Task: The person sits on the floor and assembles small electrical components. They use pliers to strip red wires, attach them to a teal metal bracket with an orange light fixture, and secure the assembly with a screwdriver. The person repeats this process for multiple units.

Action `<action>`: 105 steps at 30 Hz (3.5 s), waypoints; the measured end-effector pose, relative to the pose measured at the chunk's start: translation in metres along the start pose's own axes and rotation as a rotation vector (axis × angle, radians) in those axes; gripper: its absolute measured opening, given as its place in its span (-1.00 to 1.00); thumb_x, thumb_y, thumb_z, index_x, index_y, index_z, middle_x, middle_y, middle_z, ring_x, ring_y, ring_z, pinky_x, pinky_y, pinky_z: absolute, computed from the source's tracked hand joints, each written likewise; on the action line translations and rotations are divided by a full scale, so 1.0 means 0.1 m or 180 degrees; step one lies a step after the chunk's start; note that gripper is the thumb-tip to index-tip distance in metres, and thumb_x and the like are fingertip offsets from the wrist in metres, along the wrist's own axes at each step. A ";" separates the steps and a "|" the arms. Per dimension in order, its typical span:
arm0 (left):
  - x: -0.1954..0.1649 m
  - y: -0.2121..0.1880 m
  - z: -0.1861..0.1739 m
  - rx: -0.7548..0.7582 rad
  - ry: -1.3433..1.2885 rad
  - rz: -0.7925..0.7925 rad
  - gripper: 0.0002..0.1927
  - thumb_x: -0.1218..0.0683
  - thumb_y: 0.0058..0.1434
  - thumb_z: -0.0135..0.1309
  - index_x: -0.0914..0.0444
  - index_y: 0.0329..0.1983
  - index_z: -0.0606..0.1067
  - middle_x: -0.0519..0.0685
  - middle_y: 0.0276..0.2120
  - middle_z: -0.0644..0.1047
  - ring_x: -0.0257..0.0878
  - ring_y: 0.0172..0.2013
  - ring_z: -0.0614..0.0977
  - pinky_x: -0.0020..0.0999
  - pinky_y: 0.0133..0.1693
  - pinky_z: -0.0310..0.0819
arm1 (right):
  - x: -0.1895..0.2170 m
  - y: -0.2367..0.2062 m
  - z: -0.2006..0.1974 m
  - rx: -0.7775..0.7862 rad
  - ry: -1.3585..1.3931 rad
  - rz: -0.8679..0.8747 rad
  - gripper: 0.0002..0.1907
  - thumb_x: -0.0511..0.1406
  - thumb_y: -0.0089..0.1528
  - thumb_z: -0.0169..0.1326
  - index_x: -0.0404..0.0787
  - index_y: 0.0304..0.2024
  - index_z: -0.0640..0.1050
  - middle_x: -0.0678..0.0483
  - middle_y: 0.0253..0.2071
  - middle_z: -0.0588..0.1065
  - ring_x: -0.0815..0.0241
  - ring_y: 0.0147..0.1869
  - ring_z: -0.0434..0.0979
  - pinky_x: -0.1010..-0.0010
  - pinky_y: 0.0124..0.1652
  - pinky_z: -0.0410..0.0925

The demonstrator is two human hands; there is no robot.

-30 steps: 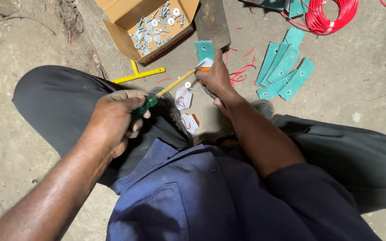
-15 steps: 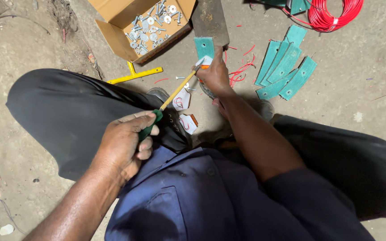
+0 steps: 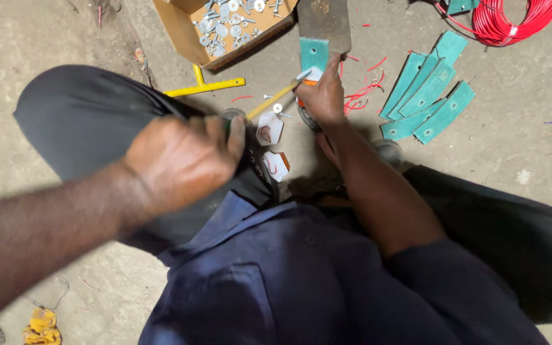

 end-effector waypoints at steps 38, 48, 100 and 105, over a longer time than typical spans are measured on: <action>-0.11 -0.33 0.70 -0.0980 -0.5772 -0.2960 -0.84 0.17 0.19 0.19 0.31 -0.18 0.61 0.04 -0.43 0.60 -0.09 -0.46 0.64 -0.19 -0.46 0.52 | 0.05 -0.10 0.01 -0.0003 -0.0373 0.0485 -0.17 -0.15 0.06 0.37 -0.18 0.18 0.14 -0.23 -0.09 0.56 -0.26 -0.03 0.63 0.04 -0.05 0.44; 0.06 -0.09 -0.09 -0.0769 -0.0982 -0.0387 -0.74 0.16 0.11 0.12 0.28 -0.12 0.61 0.12 -0.41 0.58 0.04 -0.51 0.66 -0.08 -0.52 0.54 | 0.09 0.01 -0.02 0.0048 -0.0673 0.0347 -0.13 -0.16 0.05 0.39 -0.24 0.17 0.11 -0.30 -0.08 0.53 -0.34 -0.02 0.58 -0.03 -0.04 0.40; 0.42 0.60 0.80 -0.1906 -0.3835 -0.1337 -0.56 0.11 0.01 0.45 0.32 -0.21 0.42 0.06 -0.38 0.56 -0.13 -0.34 0.61 -0.17 -0.23 0.52 | 1.47 -1.11 -0.51 0.1934 -0.0082 -0.0102 0.04 -0.19 0.00 0.46 -0.26 0.40 0.20 -0.03 0.14 0.51 0.17 0.21 0.53 0.33 0.19 0.38; 0.44 0.55 0.77 -0.2336 -0.3954 -0.1331 -0.60 0.19 0.01 0.44 0.30 -0.23 0.42 0.02 -0.40 0.56 -0.21 -0.42 0.63 -0.27 -0.37 0.54 | 1.47 -1.12 -0.53 0.1905 0.0710 -0.0016 0.05 0.02 0.07 0.34 -0.30 0.43 0.21 -0.09 0.16 0.51 0.15 0.21 0.56 0.28 0.19 0.43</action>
Point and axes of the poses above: each hand's wrist, its own y-axis towards the middle knuckle, its own z-axis out of the palm, x = y × z, the point moved 6 cm from there along y, towards the middle knuckle
